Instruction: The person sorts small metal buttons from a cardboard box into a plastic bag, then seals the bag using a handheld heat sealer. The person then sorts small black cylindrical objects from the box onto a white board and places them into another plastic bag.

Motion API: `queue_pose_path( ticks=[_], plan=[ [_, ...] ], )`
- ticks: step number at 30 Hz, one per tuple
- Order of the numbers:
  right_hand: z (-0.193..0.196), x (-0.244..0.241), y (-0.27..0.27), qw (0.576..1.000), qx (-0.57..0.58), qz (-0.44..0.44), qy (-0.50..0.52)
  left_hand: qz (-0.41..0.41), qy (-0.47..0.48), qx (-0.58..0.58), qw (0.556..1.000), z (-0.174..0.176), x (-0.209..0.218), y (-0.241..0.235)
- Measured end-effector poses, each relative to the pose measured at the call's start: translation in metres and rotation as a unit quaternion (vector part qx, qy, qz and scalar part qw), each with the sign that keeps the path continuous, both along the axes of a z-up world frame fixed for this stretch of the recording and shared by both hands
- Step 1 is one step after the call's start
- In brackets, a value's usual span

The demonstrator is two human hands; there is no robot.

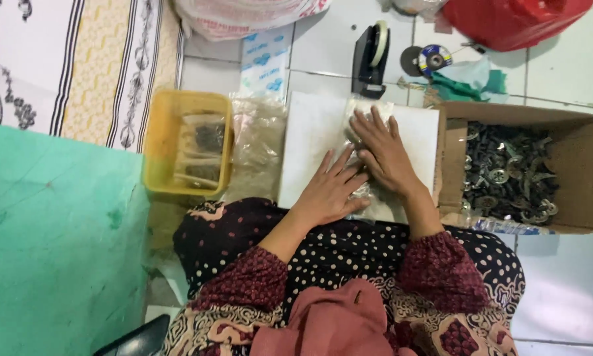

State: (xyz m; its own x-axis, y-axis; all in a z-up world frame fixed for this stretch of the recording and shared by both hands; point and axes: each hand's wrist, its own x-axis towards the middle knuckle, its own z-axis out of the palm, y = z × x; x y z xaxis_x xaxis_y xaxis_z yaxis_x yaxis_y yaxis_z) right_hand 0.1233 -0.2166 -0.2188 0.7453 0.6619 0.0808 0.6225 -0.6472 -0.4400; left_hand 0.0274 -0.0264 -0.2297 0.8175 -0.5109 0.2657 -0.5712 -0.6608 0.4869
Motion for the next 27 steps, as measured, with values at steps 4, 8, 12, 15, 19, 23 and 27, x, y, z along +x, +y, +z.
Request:
queue_pose_path(
  ticks=[4,8,12,15,19,23,27],
  plan=[
    [0.003,0.008,-0.006,0.993,-0.108,-0.027,-0.046,0.004,-0.010,0.004,1.000,-0.006,0.001,-0.001],
    [-0.008,0.027,-0.014,0.977,-0.014,-0.211,-0.015,0.002,-0.047,0.010,0.999,0.000,0.017,0.007],
    [-0.029,0.037,-0.017,0.958,0.055,-0.281,-0.023,0.029,0.002,0.022,0.999,-0.001,0.035,0.019],
    [-0.046,0.044,-0.024,0.954,0.096,-0.280,-0.036,0.043,-0.021,0.024,0.999,-0.007,0.047,0.025],
    [-0.012,0.033,-0.010,0.938,0.167,-0.298,-0.051,0.059,-0.037,-0.022,0.997,0.008,0.060,0.019],
    [0.003,0.020,-0.009,0.913,0.294,-0.279,0.051,0.143,0.043,-0.090,0.985,0.015,0.062,0.018],
    [0.006,-0.007,-0.011,0.912,0.307,-0.251,0.105,0.170,0.065,-0.221,0.958,0.007,0.069,0.025]
  ],
)
